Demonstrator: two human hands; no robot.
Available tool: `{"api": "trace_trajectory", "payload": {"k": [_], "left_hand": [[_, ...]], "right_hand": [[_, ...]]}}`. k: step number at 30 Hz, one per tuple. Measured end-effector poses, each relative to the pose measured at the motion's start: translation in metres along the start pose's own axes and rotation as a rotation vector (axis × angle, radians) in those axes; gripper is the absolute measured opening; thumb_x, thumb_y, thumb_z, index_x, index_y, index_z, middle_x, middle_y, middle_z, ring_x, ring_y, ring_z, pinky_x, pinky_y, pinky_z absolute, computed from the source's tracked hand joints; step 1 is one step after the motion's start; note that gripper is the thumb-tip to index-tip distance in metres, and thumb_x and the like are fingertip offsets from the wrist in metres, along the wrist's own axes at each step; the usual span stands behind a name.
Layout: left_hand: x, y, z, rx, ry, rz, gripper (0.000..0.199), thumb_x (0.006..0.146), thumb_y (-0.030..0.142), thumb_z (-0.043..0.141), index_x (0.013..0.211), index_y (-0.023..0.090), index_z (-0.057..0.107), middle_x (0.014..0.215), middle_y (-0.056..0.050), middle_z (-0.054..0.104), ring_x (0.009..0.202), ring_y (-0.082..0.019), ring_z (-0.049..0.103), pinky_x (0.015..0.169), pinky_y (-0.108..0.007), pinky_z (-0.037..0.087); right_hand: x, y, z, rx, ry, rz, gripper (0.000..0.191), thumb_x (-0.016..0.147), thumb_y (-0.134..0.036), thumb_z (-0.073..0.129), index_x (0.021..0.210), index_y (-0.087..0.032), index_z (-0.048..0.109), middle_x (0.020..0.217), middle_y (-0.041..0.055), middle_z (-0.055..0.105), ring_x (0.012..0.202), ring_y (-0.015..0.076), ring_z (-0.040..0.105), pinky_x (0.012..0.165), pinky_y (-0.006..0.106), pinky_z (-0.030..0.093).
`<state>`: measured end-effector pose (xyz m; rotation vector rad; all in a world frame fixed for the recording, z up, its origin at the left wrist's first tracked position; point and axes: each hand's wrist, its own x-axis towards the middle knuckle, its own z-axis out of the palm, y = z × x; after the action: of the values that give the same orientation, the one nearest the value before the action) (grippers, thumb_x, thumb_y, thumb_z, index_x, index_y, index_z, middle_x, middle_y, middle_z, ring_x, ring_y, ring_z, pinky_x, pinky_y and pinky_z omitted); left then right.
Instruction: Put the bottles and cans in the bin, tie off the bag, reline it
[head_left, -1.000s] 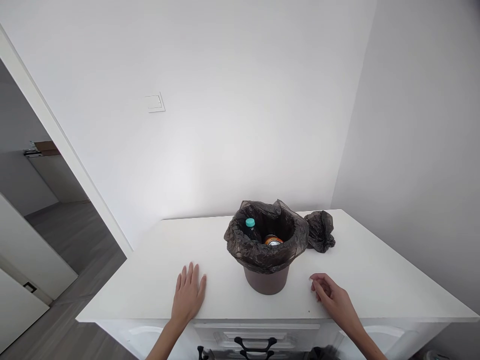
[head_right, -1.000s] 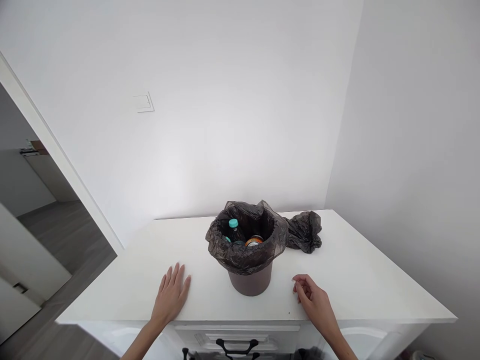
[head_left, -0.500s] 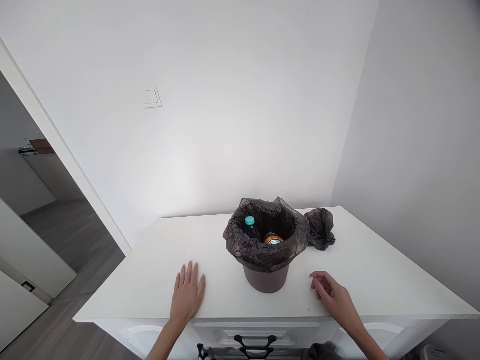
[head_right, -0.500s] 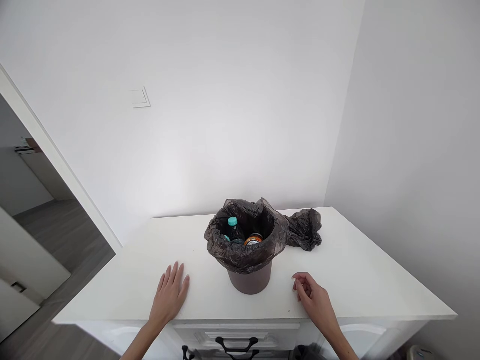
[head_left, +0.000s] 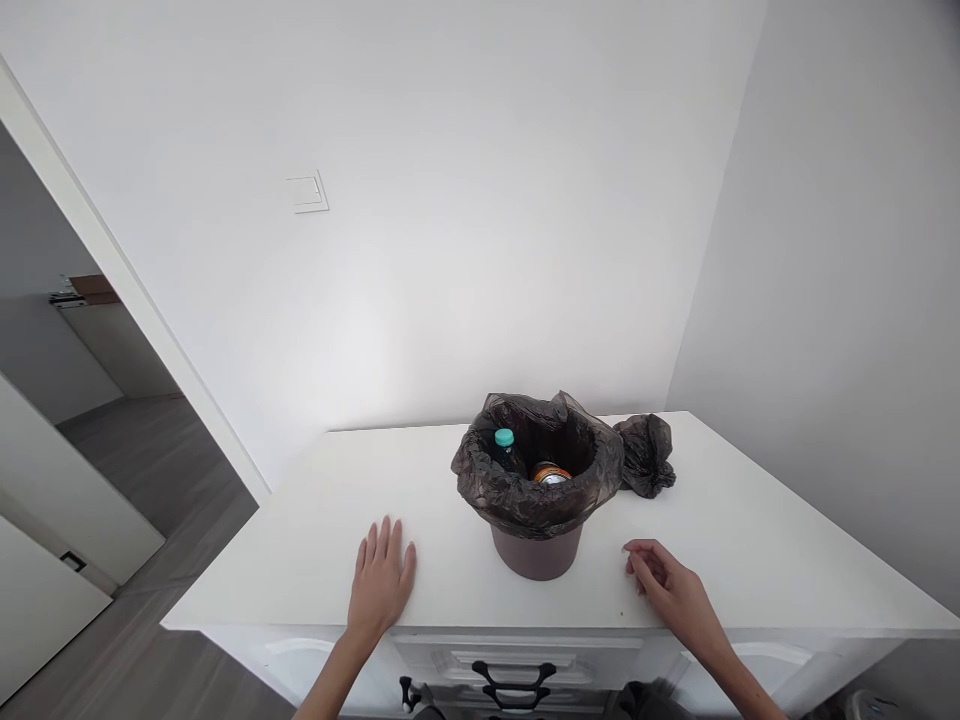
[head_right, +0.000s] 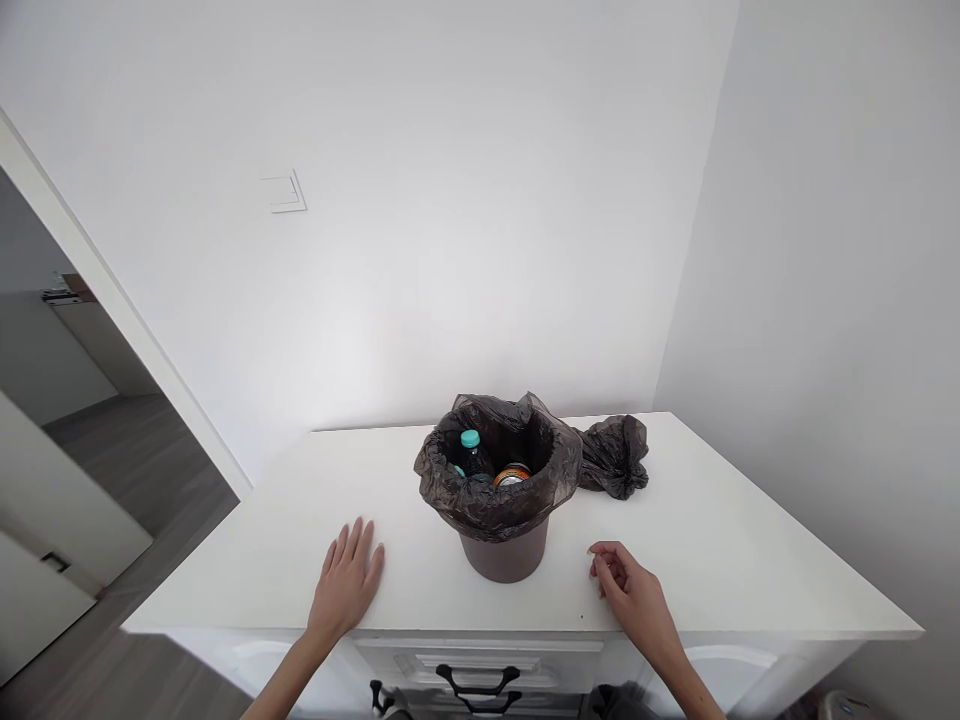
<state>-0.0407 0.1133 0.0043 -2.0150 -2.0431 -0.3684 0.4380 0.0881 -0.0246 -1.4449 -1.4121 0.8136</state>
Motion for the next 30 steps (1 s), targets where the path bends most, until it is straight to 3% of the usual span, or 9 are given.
{"api": "trace_trajectory", "payload": {"k": [15, 20, 23, 26, 30], "left_hand": [[-0.005, 0.0, 0.003, -0.103, 0.049, -0.025, 0.063, 0.101, 0.048, 0.034, 0.151, 0.013, 0.05, 0.162, -0.015, 0.042, 0.153, -0.036, 0.031, 0.123, -0.056, 0.028], [-0.006, 0.005, -0.003, -0.224, 0.025, -0.056, 0.064, 0.099, 0.048, 0.037, 0.149, 0.012, 0.052, 0.162, -0.017, 0.041, 0.155, -0.037, 0.027, 0.125, -0.058, 0.023], [-0.006, 0.007, -0.012, -0.334, -0.007, -0.086, 0.065, 0.096, 0.05, 0.041, 0.147, 0.012, 0.054, 0.163, -0.019, 0.04, 0.155, -0.039, 0.024, 0.125, -0.061, 0.018], [0.0, 0.012, -0.03, -0.48, -0.059, -0.127, 0.068, 0.092, 0.057, 0.045, 0.141, 0.012, 0.058, 0.16, -0.021, 0.044, 0.154, -0.042, 0.027, 0.123, -0.064, 0.019], [0.028, 0.034, -0.069, -0.729, -0.169, -0.123, 0.066, 0.096, 0.066, 0.035, 0.134, 0.02, 0.061, 0.142, -0.016, 0.063, 0.133, -0.034, 0.058, 0.108, -0.05, 0.047]], "right_hand": [[-0.001, 0.004, 0.001, -0.047, -0.006, -0.003, 0.036, 0.091, -0.058, 0.052, 0.102, -0.026, 0.064, 0.077, 0.0011, 0.071, 0.063, 0.0201, 0.064, 0.066, 0.032, 0.052], [0.003, -0.001, 0.0, 0.021, -0.033, 0.016, 0.046, 0.087, -0.067, 0.054, 0.1, -0.025, 0.066, 0.077, 0.0024, 0.071, 0.062, 0.0197, 0.063, 0.064, 0.033, 0.053], [0.008, -0.021, -0.008, 0.112, -0.115, 0.03, 0.057, 0.084, -0.077, 0.056, 0.101, -0.023, 0.066, 0.081, 0.0049, 0.071, 0.065, 0.0204, 0.065, 0.063, 0.034, 0.054], [0.015, -0.058, -0.022, 0.184, -0.197, 0.055, 0.062, 0.083, -0.078, 0.06, 0.108, -0.021, 0.065, 0.093, 0.0083, 0.072, 0.072, 0.0218, 0.068, 0.065, 0.036, 0.056], [0.032, -0.123, -0.045, 0.349, -0.175, 0.126, 0.058, 0.087, -0.072, 0.062, 0.12, -0.024, 0.062, 0.123, 0.0115, 0.068, 0.083, 0.0222, 0.07, 0.072, 0.036, 0.059]]}}
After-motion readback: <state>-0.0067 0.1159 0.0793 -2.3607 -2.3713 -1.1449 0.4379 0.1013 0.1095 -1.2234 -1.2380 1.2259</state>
